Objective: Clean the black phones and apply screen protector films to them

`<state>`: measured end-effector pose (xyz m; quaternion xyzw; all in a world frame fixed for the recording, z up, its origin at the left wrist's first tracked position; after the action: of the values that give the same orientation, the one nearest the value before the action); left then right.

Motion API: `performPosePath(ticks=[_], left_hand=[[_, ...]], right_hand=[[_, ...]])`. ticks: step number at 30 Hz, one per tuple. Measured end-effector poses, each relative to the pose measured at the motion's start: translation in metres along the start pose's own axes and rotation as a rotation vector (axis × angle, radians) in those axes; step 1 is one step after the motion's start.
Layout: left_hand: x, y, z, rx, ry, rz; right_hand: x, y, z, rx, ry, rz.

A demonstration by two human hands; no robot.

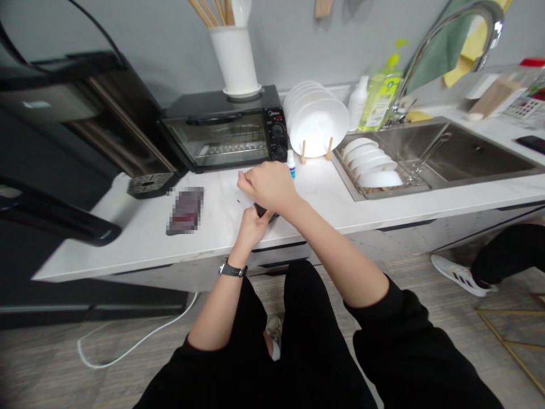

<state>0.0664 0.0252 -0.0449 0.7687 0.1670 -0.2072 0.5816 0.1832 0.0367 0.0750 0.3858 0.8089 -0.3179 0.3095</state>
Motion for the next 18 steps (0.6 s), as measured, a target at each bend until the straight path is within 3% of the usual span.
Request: performPosePath(ticks=[2, 6, 9, 13, 18], left_hand=[[0.001, 0.0, 0.001, 0.024, 0.014, 0.026], [0.002, 0.001, 0.003, 0.049, 0.02, 0.062], [0.002, 0.001, 0.002, 0.043, -0.003, 0.074], [0.001, 0.002, 0.001, 0.06, -0.024, 0.054], [0.0, 0.002, 0.0, 0.02, -0.05, 0.026]], right_hand=[[0.001, 0.009, -0.004, 0.095, 0.029, -0.127], [0.015, 0.031, -0.001, 0.328, 0.048, -0.6], [0.027, 0.034, 0.013, 0.472, 0.163, -0.79], [0.032, 0.021, 0.035, 0.41, 0.426, -0.597], [0.028, 0.005, 0.046, 0.179, 0.473, -0.2]])
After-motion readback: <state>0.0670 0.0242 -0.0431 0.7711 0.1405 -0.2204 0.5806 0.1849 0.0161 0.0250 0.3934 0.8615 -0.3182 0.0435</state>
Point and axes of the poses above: each hand's wrist, its own z-axis away from the middle knuckle, its own x-axis out of the palm, y = z × x, the point moved 1 cm from there along -z, towards the middle knuckle, and after that the axes turned 2 degrees about y, right-handed, at the moved point
